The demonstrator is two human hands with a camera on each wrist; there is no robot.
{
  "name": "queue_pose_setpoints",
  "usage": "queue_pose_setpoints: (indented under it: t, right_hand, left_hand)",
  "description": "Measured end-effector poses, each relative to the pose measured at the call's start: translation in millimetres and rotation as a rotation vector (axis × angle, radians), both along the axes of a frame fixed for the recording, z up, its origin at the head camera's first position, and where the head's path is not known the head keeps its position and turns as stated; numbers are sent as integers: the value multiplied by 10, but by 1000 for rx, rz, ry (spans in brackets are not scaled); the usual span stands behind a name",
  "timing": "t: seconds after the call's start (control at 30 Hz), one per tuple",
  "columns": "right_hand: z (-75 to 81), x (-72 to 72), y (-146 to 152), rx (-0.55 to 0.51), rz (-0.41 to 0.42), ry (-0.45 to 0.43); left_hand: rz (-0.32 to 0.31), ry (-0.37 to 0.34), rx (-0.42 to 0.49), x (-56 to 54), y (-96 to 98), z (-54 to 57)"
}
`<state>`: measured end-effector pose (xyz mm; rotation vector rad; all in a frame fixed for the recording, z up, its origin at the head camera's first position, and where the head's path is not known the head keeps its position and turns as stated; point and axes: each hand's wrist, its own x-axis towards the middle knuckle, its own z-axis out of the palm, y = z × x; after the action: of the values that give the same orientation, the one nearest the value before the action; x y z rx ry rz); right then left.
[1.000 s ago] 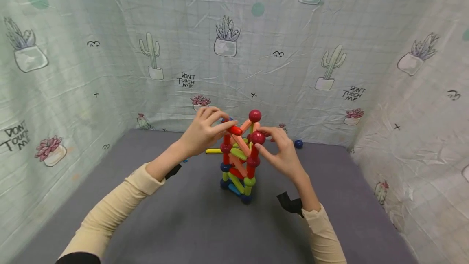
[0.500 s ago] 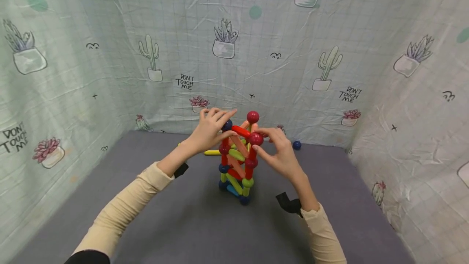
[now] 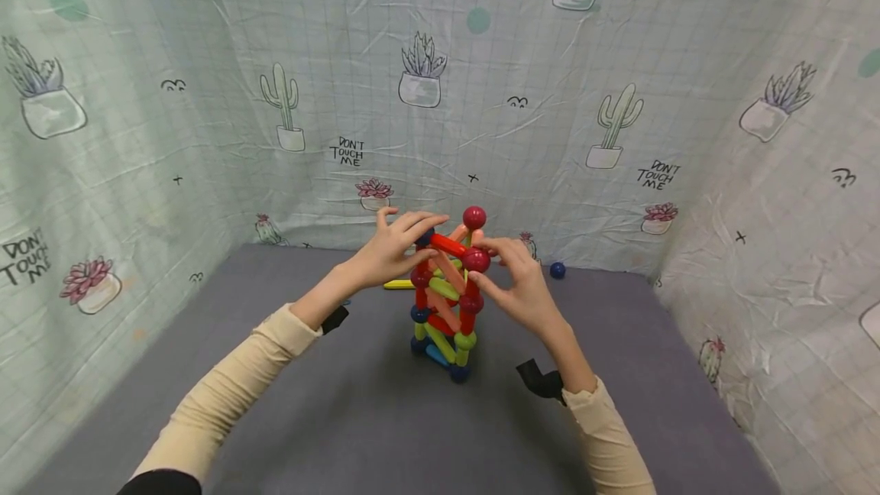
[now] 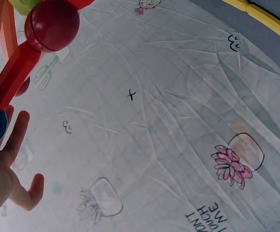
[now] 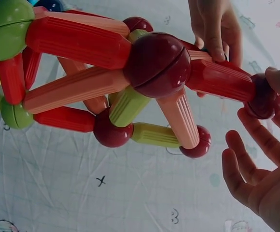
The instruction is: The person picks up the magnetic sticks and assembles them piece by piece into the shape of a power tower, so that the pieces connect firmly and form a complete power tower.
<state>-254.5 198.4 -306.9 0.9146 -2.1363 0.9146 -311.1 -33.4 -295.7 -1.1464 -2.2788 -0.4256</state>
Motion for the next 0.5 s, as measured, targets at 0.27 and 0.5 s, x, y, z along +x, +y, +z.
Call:
queue_pose_setpoints:
  t: [0.27, 0.5]
  right_hand:
    - [112, -24, 100, -65, 34, -158]
    - [-193, -396, 166, 16, 41, -345]
  left_hand:
    - [119, -194, 192, 56, -59, -329]
    - [168, -204, 288, 121, -51, -743]
